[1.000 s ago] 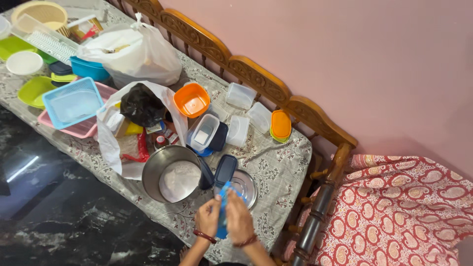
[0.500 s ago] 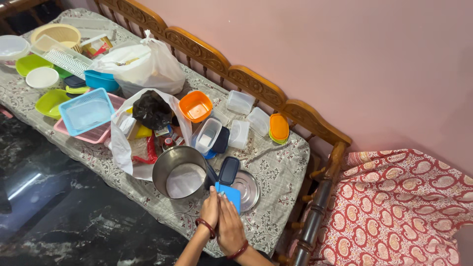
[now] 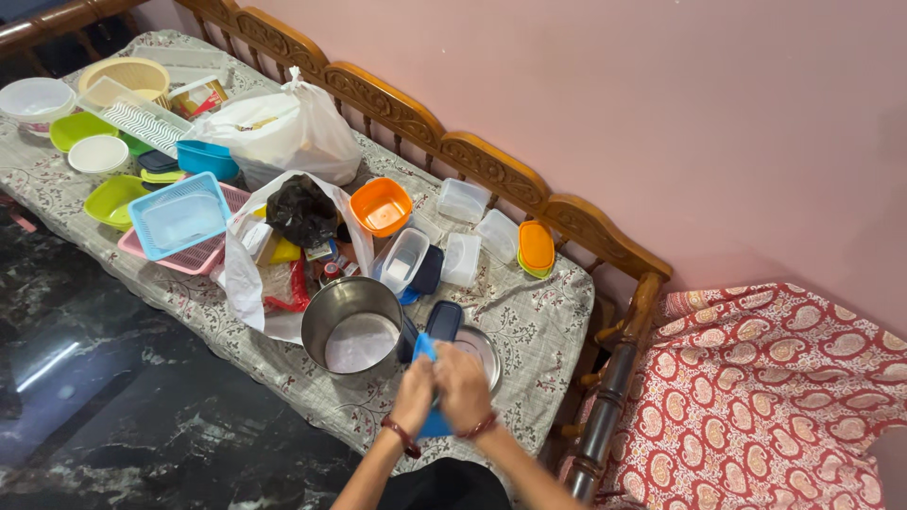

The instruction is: The person wipes the inside and outside of various plastic containers and lids with a cloth, then places them on a table. The person also wipes a metal bowl and lid.

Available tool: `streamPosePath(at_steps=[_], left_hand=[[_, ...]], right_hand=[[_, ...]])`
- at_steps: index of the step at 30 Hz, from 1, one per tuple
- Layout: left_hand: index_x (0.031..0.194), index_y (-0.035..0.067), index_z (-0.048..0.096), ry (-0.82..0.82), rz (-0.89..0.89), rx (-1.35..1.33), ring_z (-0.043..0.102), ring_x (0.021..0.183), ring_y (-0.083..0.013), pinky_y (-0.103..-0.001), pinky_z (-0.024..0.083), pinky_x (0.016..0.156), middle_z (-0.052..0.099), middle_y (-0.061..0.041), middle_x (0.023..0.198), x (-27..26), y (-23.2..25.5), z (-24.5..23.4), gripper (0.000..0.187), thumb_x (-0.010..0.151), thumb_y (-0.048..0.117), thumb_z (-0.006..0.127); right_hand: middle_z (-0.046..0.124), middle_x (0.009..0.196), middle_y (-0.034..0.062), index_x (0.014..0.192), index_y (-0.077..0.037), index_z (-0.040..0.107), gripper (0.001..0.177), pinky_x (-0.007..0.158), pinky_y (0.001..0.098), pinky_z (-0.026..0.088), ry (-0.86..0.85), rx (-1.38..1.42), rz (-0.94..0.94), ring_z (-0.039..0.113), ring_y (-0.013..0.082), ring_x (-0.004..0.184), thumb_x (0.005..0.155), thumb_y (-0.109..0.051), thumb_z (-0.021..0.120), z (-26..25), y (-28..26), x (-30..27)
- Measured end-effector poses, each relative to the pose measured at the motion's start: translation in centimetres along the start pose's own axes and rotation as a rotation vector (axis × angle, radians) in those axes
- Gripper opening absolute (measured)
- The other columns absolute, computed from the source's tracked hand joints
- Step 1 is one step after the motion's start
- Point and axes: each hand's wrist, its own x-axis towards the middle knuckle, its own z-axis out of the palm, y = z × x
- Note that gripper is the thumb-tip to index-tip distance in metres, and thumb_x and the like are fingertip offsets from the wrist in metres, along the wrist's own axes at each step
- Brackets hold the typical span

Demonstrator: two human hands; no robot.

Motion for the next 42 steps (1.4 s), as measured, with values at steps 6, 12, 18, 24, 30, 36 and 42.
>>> streamPosePath(at_steps=[6, 12, 18, 24, 30, 36, 42], left_hand=[[0.086, -0.004, 0.067, 0.189, -0.084, -0.074, 0.064, 0.073, -0.0152, -0.035, 0.051, 0.066, 0.069, -0.008, 0.071, -0.3, 0.0, -1.8, 0.083, 0.102, 0.067, 0.026], [0.073, 0.001, 0.063, 0.140, 0.539, 0.266, 0.049, 0.052, -0.0116, -0.036, 0.038, 0.051, 0.051, -0.006, 0.056, -4.4, -1.2, -2.5, 0.058, 0.102, 0.050, 0.049], [0.094, 0.003, 0.064, -0.017, 0.440, 0.027, 0.059, 0.077, -0.0118, -0.029, 0.047, 0.069, 0.063, -0.002, 0.083, -4.1, 0.5, -2.8, 0.047, 0.102, 0.048, 0.052], [0.104, 0.004, 0.067, 0.075, -0.259, -0.602, 0.067, 0.083, -0.0173, -0.035, 0.055, 0.076, 0.070, -0.006, 0.095, -1.7, 2.9, -4.4, 0.064, 0.103, 0.060, 0.036], [0.087, 0.004, 0.072, 0.286, 0.136, -0.041, 0.056, 0.063, -0.0123, -0.033, 0.047, 0.058, 0.064, -0.006, 0.066, -3.6, 4.5, -3.4, 0.058, 0.102, 0.053, 0.045], [0.064, 0.002, 0.054, 0.400, 0.444, 0.295, 0.036, 0.043, -0.0082, -0.035, 0.029, 0.042, 0.040, -0.006, 0.046, -6.6, 6.6, -3.0, 0.049, 0.097, 0.035, 0.070], [0.068, 0.002, 0.057, 0.406, 0.348, 0.004, 0.037, 0.050, -0.0058, -0.031, 0.029, 0.044, 0.044, 0.001, 0.055, -5.5, 5.6, -3.3, 0.047, 0.100, 0.033, 0.069]], right_hand=[[0.061, 0.141, 0.0251, 0.140, 0.008, 0.055, 0.048, 0.115, 0.0510, 0.039, -0.042, -0.138, -0.193, 0.055, 0.0380, 0.136, 0.096, -0.010, 0.049, 1.4, -4.1, -3.6], [0.071, 0.108, 0.0233, 0.139, -0.004, 0.058, 0.045, 0.089, 0.0432, 0.054, -0.305, 0.099, 0.420, 0.069, 0.0369, 0.101, 0.101, -0.025, 0.049, -0.5, 1.7, 2.7], [0.073, 0.111, 0.0197, 0.128, -0.003, 0.066, 0.037, 0.088, 0.0437, 0.056, -0.070, 0.172, 0.352, 0.072, 0.0350, 0.101, 0.102, -0.023, 0.048, -0.2, 1.2, 1.9], [0.050, 0.153, 0.0225, 0.145, 0.006, 0.050, 0.054, 0.118, 0.0574, 0.029, -0.093, -0.206, -0.232, 0.045, 0.0373, 0.146, 0.093, -0.011, 0.049, 1.4, -7.3, -4.8], [0.057, 0.146, 0.0187, 0.144, 0.000, 0.054, 0.050, 0.118, 0.0556, 0.034, -0.023, -0.175, -0.218, 0.050, 0.0349, 0.140, 0.096, -0.012, 0.053, 0.7, -5.6, -1.9], [0.059, 0.093, 0.0101, 0.132, -0.002, 0.064, 0.033, 0.065, 0.0323, 0.046, -0.056, 0.822, 0.503, 0.056, 0.0173, 0.078, 0.105, -0.019, 0.058, 2.6, 2.4, 0.5], [0.064, 0.088, 0.0000, 0.141, -0.002, 0.065, 0.035, 0.053, 0.0203, 0.042, 0.264, 0.808, 0.336, 0.050, 0.0030, 0.062, 0.115, -0.022, 0.052, 3.1, 6.3, -0.9]])
